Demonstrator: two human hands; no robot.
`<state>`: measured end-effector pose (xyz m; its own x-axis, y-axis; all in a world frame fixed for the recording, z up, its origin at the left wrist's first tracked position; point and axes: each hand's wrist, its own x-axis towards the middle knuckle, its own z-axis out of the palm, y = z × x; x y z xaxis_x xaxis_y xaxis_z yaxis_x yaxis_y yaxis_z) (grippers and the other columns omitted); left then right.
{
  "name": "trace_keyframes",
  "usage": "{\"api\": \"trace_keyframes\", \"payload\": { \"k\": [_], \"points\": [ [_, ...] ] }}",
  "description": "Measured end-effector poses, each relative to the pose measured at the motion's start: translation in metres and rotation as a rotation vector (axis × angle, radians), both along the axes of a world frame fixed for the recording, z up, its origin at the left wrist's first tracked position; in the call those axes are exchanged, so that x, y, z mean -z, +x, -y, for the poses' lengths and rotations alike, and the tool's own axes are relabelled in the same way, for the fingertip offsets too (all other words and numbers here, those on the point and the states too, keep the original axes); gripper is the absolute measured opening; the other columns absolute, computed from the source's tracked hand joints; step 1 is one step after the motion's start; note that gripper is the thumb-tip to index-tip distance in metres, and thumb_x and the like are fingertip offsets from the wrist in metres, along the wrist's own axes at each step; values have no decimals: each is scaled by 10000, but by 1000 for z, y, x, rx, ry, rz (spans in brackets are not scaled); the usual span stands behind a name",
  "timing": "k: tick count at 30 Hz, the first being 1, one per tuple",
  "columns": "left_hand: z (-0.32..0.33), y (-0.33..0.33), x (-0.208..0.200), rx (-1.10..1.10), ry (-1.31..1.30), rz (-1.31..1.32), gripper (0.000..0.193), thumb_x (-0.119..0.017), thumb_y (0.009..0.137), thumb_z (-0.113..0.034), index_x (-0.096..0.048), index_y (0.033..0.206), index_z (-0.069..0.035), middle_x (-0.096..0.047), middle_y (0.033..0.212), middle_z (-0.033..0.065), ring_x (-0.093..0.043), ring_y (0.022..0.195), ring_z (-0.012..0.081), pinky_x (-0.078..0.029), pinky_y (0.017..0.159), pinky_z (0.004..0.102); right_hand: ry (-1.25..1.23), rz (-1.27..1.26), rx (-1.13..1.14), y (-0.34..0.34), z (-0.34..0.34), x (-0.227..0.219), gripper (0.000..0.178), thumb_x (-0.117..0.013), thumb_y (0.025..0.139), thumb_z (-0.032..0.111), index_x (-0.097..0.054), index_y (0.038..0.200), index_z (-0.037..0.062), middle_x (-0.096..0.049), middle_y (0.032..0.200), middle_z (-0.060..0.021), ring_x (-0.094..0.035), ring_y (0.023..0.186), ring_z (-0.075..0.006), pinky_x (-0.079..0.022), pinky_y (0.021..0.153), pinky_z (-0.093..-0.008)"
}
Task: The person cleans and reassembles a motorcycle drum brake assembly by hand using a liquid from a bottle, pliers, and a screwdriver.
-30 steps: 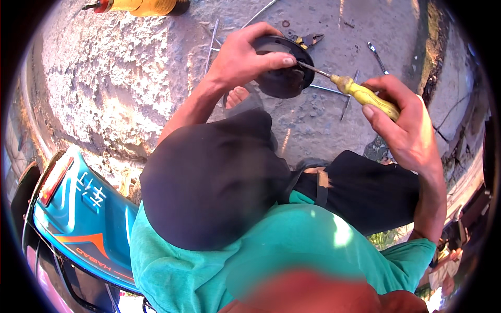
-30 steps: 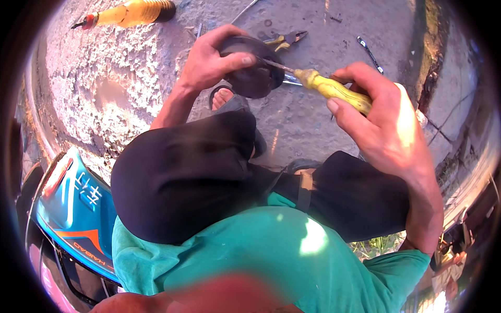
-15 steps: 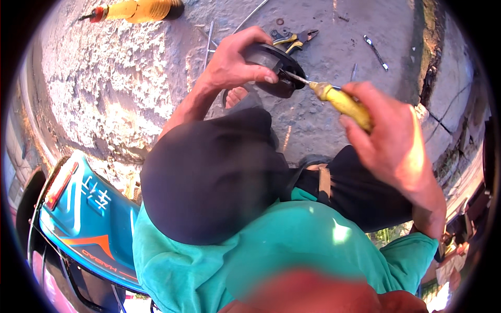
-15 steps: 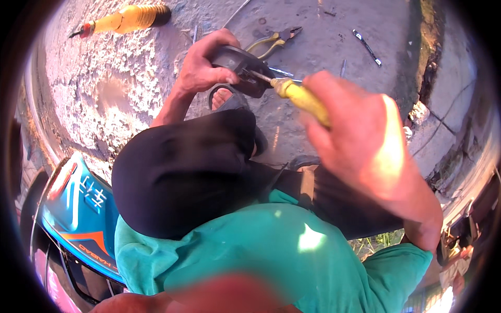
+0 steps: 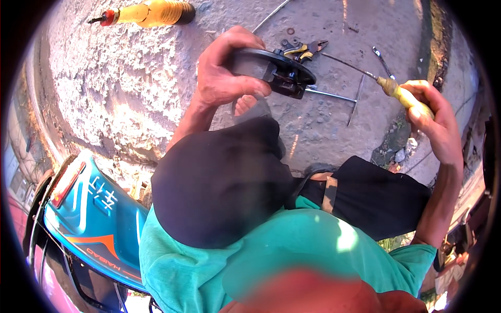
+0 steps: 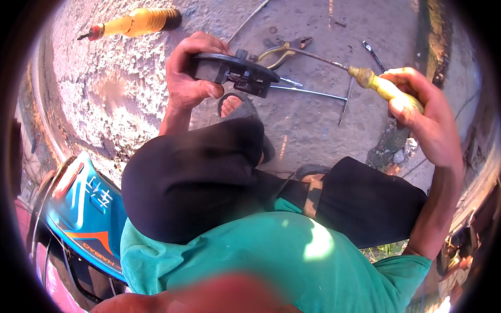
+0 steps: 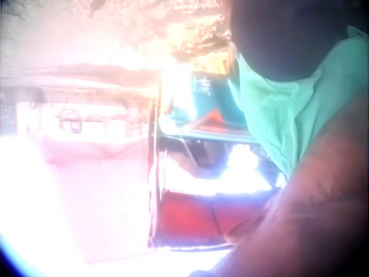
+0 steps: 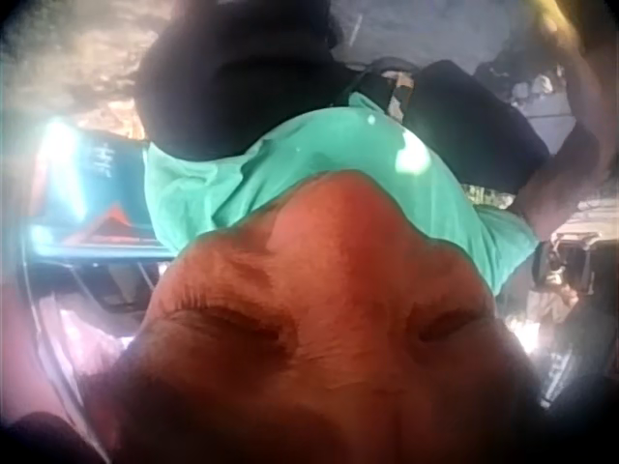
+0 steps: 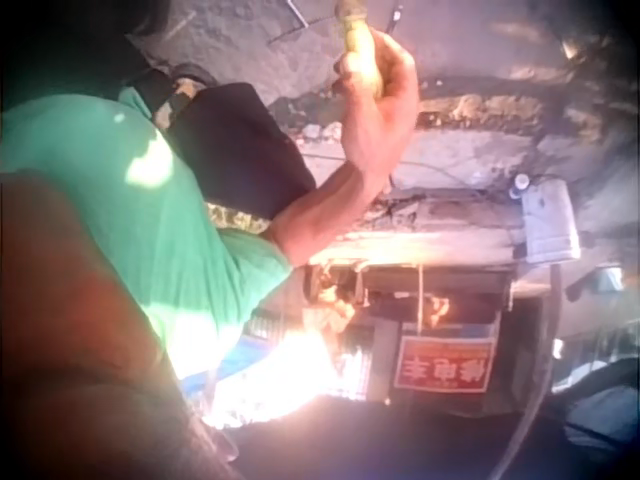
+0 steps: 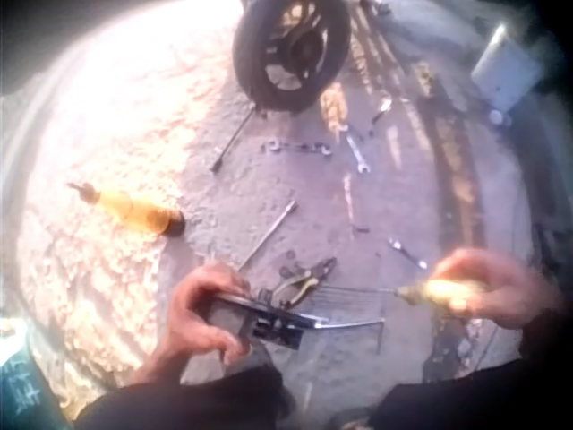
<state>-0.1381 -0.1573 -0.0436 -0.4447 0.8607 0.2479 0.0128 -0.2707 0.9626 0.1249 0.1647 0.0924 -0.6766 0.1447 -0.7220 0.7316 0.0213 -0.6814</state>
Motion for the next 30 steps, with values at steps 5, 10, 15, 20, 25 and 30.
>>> {"api": "trace_keyframes", "payload": {
  "k": [5,10,15,20,25,30],
  "points": [
    [-2,0,2,-37,-25,-49,658,-1010,595,-110,-655,1138,7,-666,1039,123,-644,946,208,-511,813,329,-4,21,6,7,-5,31,457,-741,952,241,-595,1321,13,-558,969,29,-486,846,-45,-401,721,-199],
    [-5,2,2,-80,-77,-46,625,-995,608,-91,-651,1120,5,-665,1028,109,-643,924,199,-510,794,321,35,44,-41,8,-4,48,405,-713,967,165,-590,1318,6,-542,967,27,-481,841,-53,-405,722,-207],
    [-3,8,7,-208,-151,65,583,-982,647,-89,-641,1111,-5,-660,1032,73,-636,933,158,-517,804,297,-28,-31,31,8,-7,52,423,-692,986,224,-590,1328,-2,-552,917,18,-490,812,-60,-411,693,-222],
    [-7,18,1,-448,-350,241,567,-975,690,-88,-626,1130,-13,-648,1051,39,-633,974,127,-530,865,283,-201,13,313,12,1,72,407,-649,1018,308,-587,1294,14,-593,870,3,-537,735,-79,-432,660,-236],
    [-17,23,1,-377,-171,239,572,-952,721,-60,-605,1173,-10,-668,1067,48,-653,981,139,-541,886,294,-181,127,247,12,18,98,421,-649,1021,309,-565,1321,26,-636,914,-1,-609,790,-89,-463,708,-263],
    [-28,37,-5,-355,-218,465,515,-923,781,-92,-597,1170,-9,-687,1062,61,-666,968,136,-568,856,299,295,-83,-89,-10,28,118,685,-738,932,397,-523,1448,1,-679,1170,-78,-640,1104,-202,-492,994,-359]
  ]
}}
